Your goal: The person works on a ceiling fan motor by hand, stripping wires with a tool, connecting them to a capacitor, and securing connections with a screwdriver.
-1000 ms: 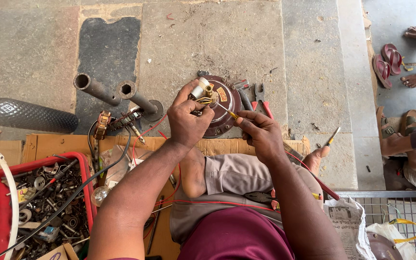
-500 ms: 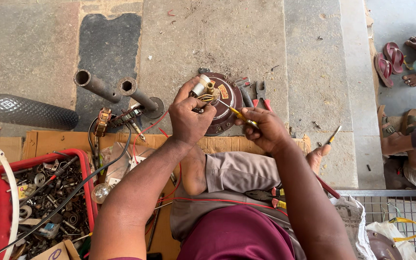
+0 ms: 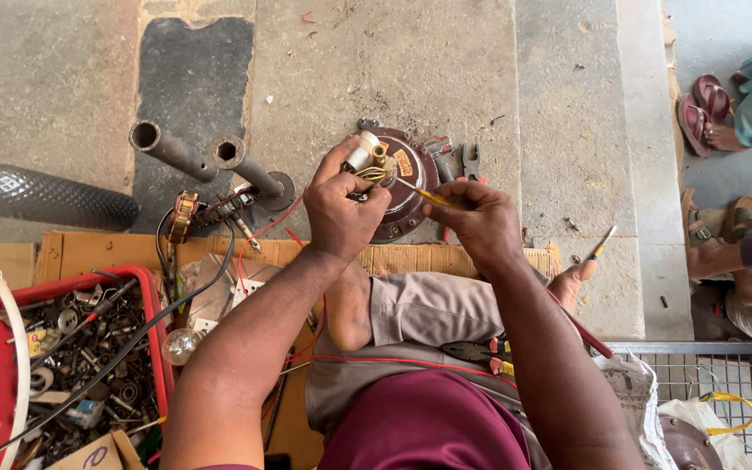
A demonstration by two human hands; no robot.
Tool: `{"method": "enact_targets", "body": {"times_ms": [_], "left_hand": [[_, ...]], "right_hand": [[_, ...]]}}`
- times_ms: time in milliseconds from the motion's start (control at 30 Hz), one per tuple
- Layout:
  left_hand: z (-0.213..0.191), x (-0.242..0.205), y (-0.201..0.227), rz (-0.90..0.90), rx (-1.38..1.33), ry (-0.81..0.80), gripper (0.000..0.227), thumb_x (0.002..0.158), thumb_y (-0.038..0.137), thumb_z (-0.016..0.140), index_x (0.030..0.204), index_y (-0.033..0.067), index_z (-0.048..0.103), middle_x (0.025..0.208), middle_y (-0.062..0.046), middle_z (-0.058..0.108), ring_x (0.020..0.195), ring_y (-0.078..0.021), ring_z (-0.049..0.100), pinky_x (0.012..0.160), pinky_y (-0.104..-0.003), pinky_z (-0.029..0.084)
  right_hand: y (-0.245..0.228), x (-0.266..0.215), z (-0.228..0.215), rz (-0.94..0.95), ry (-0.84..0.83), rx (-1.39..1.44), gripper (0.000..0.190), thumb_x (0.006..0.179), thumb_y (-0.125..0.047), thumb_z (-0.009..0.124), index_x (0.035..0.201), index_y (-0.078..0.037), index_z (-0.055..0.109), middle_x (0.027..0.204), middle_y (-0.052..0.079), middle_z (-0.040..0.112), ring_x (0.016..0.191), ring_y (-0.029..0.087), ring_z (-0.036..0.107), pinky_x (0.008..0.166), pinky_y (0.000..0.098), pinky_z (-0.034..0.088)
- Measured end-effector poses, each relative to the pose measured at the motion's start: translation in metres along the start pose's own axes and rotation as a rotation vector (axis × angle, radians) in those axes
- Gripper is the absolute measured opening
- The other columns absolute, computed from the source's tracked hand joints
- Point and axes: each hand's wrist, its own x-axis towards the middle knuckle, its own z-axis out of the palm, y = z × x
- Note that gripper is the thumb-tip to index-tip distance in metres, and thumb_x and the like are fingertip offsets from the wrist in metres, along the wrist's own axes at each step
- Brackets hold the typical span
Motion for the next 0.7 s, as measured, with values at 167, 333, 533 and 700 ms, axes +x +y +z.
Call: {"method": "enact_targets", "body": {"times_ms": [167, 333, 533, 700], "left_hand": [[0.001, -0.002, -0.001, -0.002, -0.012, 0.009, 0.009, 0.072, 0.002, 0.075, 0.069, -0.0041, 0.069, 0.134, -0.025, 0.066, 0.119, -0.0345, 0.071, 0.098, -0.04, 0.059], [0.001, -0.001, 0.001, 0.018, 0.011, 0.01, 0.011, 0.073, 0.003, 0.077, 0.07, -0.0043, 0.069, 0.135, -0.023, 0.065, 0.121, -0.0342, 0.07, 0.1, -0.04, 0.057], [0.002, -0.003, 0.003, 0.02, 0.036, -0.003, 0.007, 0.073, 0.003, 0.078, 0.074, -0.0027, 0.074, 0.136, -0.022, 0.063, 0.123, -0.0323, 0.068, 0.101, -0.04, 0.057], [0.004, -0.003, 0.002, -0.017, 0.032, -0.012, 0.007, 0.075, 0.002, 0.075, 0.071, -0.0024, 0.072, 0.138, -0.021, 0.062, 0.123, -0.0302, 0.068, 0.098, -0.037, 0.059]], "right_hand": [[-0.009, -0.002, -0.006, 0.518, -0.048, 0.116, 0.049, 0.098, -0.047, 0.056, 0.095, 0.0, 0.073, 0.078, 0.006, 0.072, 0.058, 0.01, 0.059, 0.051, 0.027, 0.049], [-0.001, 0.002, -0.005, 0.287, -0.046, 0.031, 0.035, 0.098, -0.036, 0.067, 0.094, -0.002, 0.075, 0.077, 0.003, 0.071, 0.059, 0.007, 0.056, 0.052, 0.0239, 0.044], [0.001, 0.001, -0.004, 0.289, -0.044, 0.024, 0.034, 0.099, -0.035, 0.066, 0.092, -0.003, 0.074, 0.076, 0.004, 0.071, 0.057, 0.007, 0.055, 0.052, 0.0241, 0.045], [-0.001, 0.001, -0.003, 0.294, -0.044, 0.066, 0.033, 0.099, -0.033, 0.066, 0.091, -0.002, 0.072, 0.077, 0.004, 0.07, 0.058, 0.008, 0.056, 0.051, 0.0244, 0.044]]}}
